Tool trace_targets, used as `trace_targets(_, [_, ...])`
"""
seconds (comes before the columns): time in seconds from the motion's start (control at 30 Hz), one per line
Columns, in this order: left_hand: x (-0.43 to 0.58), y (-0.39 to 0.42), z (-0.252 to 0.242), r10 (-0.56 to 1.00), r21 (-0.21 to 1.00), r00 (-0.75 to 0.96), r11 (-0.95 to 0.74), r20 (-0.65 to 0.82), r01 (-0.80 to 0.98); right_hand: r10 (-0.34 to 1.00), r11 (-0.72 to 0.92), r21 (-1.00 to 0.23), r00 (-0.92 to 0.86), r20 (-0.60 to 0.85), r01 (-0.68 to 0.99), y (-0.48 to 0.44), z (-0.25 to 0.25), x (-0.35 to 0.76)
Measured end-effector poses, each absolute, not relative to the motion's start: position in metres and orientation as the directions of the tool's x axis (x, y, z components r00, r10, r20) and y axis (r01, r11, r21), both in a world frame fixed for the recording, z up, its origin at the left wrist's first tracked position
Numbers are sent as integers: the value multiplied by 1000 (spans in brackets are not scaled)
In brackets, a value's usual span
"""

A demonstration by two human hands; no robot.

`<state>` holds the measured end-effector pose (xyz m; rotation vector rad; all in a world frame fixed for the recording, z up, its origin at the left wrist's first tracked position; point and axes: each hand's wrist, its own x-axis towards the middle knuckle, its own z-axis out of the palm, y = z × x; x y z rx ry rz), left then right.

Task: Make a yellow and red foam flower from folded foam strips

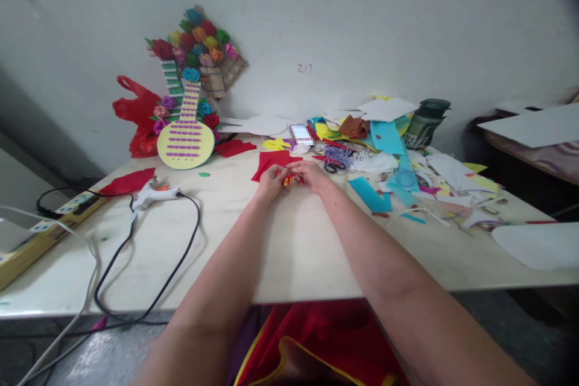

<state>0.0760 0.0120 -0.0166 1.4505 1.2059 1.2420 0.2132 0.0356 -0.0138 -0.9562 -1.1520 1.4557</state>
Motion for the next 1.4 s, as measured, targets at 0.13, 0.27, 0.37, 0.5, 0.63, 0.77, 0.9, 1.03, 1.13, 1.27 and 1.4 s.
trace_targets(0.13, [75, 13, -17, 989, 989, 21, -144, 144, 15, 986, -47, -989, -164, -23, -142, 34, -12, 206])
trace_targets(0.27, [73, 15, -19, 989, 989, -31, -144, 144, 22, 997, 46, -995, 65, 41, -87, 33, -9, 205])
trace_targets(0.37, [74, 15, -19, 990, 990, -39, -137, 138, 30, 996, 56, -998, 66, 55, -20, 31, -6, 207])
trace_targets(0.5, [75, 15, -20, 993, 993, -5, -118, 118, 12, 985, -2, -1000, -171, 3, -30, 26, -5, 208])
trace_targets(0.63, [74, 12, -18, 994, 993, 7, -105, 105, -50, 950, -27, -999, -310, -17, -28, 26, -6, 210])
trace_targets(0.77, [70, 8, -13, 997, 984, 41, -58, 66, -168, 931, -12, -999, -363, -23, 31, 26, -6, 211])
trace_targets(0.9, [68, 3, -9, 994, 962, 72, -64, 86, -264, 923, 56, -995, -385, 19, 87, 23, -5, 207])
trace_targets(1.03, [68, 1, -7, 992, 943, 80, -70, 101, -326, 945, 94, -991, -322, 59, 94, 20, -4, 201])
trace_targets(1.13, [67, 4, -9, 994, 946, 55, -68, 90, -318, 953, 133, -988, -283, 105, 79, 20, -5, 199])
trace_targets(1.27, [65, 9, -12, 996, 941, 12, -79, 88, -330, 952, 183, -982, -256, 165, 47, 24, -9, 197])
trace_targets(1.4, [67, 7, -12, 996, 930, -12, -83, 84, -357, 950, 185, -982, -261, 172, 28, 25, -11, 192])
